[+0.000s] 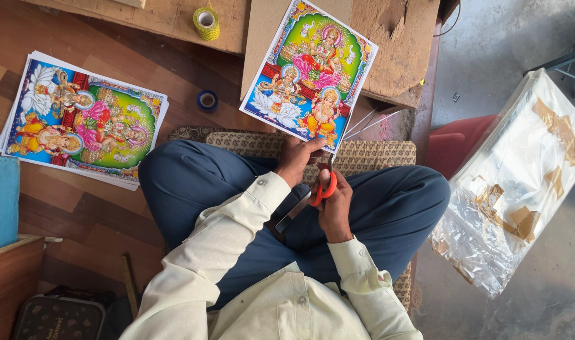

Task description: The person assembles cardboard frames by cutting printed images, applying yellow patterned tape to the edges, and attaching them to cardboard backings. They handle scissors, tape, printed images, and cardboard pieces, stacking completed frames on the table.

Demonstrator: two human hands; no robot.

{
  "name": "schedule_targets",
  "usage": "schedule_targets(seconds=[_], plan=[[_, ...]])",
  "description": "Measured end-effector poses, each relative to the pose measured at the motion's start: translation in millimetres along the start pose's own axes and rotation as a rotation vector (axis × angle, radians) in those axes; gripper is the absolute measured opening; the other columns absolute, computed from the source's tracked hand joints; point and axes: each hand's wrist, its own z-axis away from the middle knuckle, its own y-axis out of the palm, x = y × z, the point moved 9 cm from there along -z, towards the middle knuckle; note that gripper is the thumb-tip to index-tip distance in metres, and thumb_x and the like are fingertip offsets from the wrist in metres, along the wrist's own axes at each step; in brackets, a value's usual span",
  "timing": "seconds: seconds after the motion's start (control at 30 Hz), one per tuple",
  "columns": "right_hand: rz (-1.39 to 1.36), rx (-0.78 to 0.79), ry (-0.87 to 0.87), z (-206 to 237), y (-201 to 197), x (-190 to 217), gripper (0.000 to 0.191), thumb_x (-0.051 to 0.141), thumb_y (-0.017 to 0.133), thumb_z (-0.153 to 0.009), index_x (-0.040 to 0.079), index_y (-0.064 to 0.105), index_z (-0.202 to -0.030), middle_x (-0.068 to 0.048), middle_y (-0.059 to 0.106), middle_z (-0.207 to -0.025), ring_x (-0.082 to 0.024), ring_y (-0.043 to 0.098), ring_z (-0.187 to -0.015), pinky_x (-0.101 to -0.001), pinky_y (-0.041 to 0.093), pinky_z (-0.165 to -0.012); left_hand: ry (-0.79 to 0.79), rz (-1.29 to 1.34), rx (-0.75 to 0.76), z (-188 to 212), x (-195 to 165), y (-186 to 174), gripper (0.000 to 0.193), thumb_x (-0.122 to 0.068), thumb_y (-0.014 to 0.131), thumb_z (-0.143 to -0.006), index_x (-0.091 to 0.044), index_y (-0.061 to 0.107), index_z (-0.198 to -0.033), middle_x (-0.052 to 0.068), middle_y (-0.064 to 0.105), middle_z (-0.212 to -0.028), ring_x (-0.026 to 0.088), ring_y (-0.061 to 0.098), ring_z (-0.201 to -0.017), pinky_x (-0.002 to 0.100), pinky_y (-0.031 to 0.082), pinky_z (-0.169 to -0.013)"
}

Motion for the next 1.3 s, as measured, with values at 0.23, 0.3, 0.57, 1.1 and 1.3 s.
schedule_targets(seconds=[0.23, 0.3, 0.57, 1.1, 1.3], plan=[[0.005, -0.036, 0.029, -23, -9, 2, 0.044, 0.045, 0.063, -0.095, 0.004, 0.066, -0.111, -0.006, 0.062, -0.071, -0.016, 0.062, -0.05, -0.0239, 0.042, -0.04, 0.147, 0.08, 0.106, 1, -3, 8, 0.035, -0.01, 0.078, -0.084, -0.001, 0.071, -0.117, 0.003, 0.077, -0.109, 0.01, 0.071, -0.096, 0.025, 0.055, -0.087], [-0.008, -0.036, 0.017, -28, -11, 4, 0.043, 0.045, 0.064, -0.097, 0.002, 0.061, -0.101, -0.007, 0.062, -0.071, -0.017, 0.062, -0.05, -0.0255, 0.044, -0.041, 0.112, 0.08, 0.114, 1, 1, 9, 0.034, -0.01, 0.077, -0.085, 0.0, 0.071, -0.116, 0.004, 0.076, -0.108, 0.012, 0.071, -0.093, 0.027, 0.055, -0.083], [-0.057, -0.017, -0.039, -29, -12, 4, 0.039, 0.04, 0.065, -0.102, 0.003, 0.059, -0.092, -0.007, 0.061, -0.071, -0.013, 0.055, -0.049, -0.0241, 0.038, -0.041, 0.075, 0.089, 0.11, -2, 8, 8, 0.031, -0.011, 0.077, -0.086, -0.001, 0.071, -0.115, 0.004, 0.075, -0.105, 0.009, 0.067, -0.085, 0.025, 0.052, -0.074], [-0.031, -0.074, -0.034, -46, -12, 19, 0.04, 0.044, 0.064, -0.099, 0.005, 0.058, -0.092, -0.007, 0.062, -0.07, -0.016, 0.061, -0.049, -0.0243, 0.036, -0.038, 0.109, 0.139, 0.158, 8, -7, 14, 0.035, -0.001, 0.074, -0.085, 0.002, 0.067, -0.119, 0.009, 0.074, -0.113, 0.017, 0.071, -0.101, 0.032, 0.056, -0.089], [-0.019, -0.073, -0.101, -46, -18, 19, 0.039, 0.039, 0.068, -0.1, 0.002, 0.059, -0.091, -0.007, 0.059, -0.069, -0.015, 0.059, -0.049, -0.0245, 0.036, -0.038, 0.08, 0.064, 0.114, 7, -2, 11, 0.031, -0.005, 0.077, -0.085, 0.0, 0.07, -0.115, 0.004, 0.073, -0.102, 0.009, 0.062, -0.081, 0.025, 0.049, -0.068]])
